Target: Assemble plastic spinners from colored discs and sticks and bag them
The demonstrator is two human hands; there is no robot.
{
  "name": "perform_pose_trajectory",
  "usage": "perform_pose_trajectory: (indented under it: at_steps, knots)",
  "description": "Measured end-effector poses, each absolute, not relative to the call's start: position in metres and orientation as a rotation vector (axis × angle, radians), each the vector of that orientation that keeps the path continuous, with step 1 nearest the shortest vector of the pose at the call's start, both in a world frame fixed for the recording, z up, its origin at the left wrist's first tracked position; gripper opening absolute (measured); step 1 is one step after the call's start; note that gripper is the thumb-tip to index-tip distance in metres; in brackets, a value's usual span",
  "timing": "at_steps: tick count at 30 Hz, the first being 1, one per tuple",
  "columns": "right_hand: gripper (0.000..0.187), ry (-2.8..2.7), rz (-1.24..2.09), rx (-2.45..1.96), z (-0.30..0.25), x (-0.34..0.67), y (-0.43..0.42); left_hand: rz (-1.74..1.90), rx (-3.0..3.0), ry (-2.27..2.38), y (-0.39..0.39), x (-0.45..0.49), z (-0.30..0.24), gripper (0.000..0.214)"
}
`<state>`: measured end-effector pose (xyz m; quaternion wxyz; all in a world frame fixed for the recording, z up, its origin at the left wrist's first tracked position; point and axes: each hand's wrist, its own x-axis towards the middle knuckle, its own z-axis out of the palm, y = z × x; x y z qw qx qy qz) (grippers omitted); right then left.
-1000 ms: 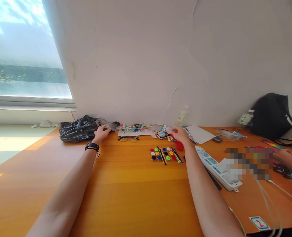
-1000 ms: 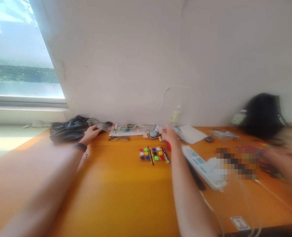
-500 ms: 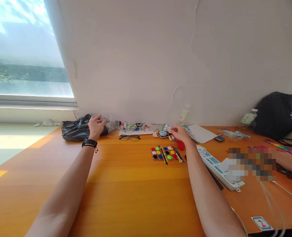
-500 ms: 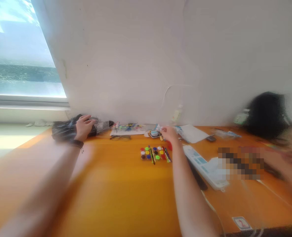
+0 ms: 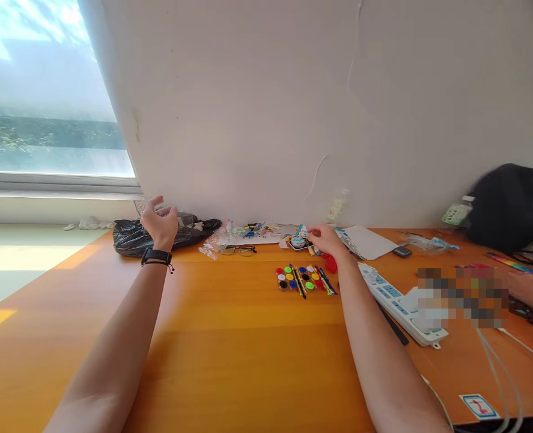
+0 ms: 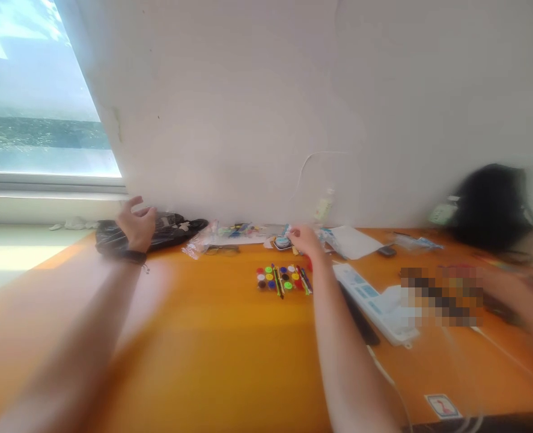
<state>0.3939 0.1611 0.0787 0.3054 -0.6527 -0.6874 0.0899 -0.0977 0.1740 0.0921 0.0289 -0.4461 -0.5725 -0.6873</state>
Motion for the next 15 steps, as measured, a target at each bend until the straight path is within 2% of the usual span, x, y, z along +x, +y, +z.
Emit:
perform_pose_trajectory:
  at_steps: [4, 6, 9, 12, 15]
  knots:
    - [0.024, -1.914, 0.291, -1.588, 0.088, 0.376, 0.158, -2.231, -1.645, -1.677, 0.155, -0.087, 0.117, 0.050]
    - [0.023, -1.969, 0.323, -1.506, 0.096, 0.363, 0.155, -2.281, -1.892, -1.657, 0.143, -0.076, 0.129, 0.044]
    - [0.023, -2.032, 0.356, -1.374, 0.109, 0.342, 0.146, -2.247, -2.281, -1.629, 0.121, -0.061, 0.148, 0.049]
    - [0.031, -1.968, 0.462, -1.222, 0.121, 0.318, 0.133, -1.991, -2.736, -1.600, 0.099, -0.048, 0.164, 0.052]
    - [0.049, -1.825, 0.786, -1.057, 0.130, 0.294, 0.118, -1.669, -3.307, -1.507, 0.083, -0.035, 0.171, 0.062]
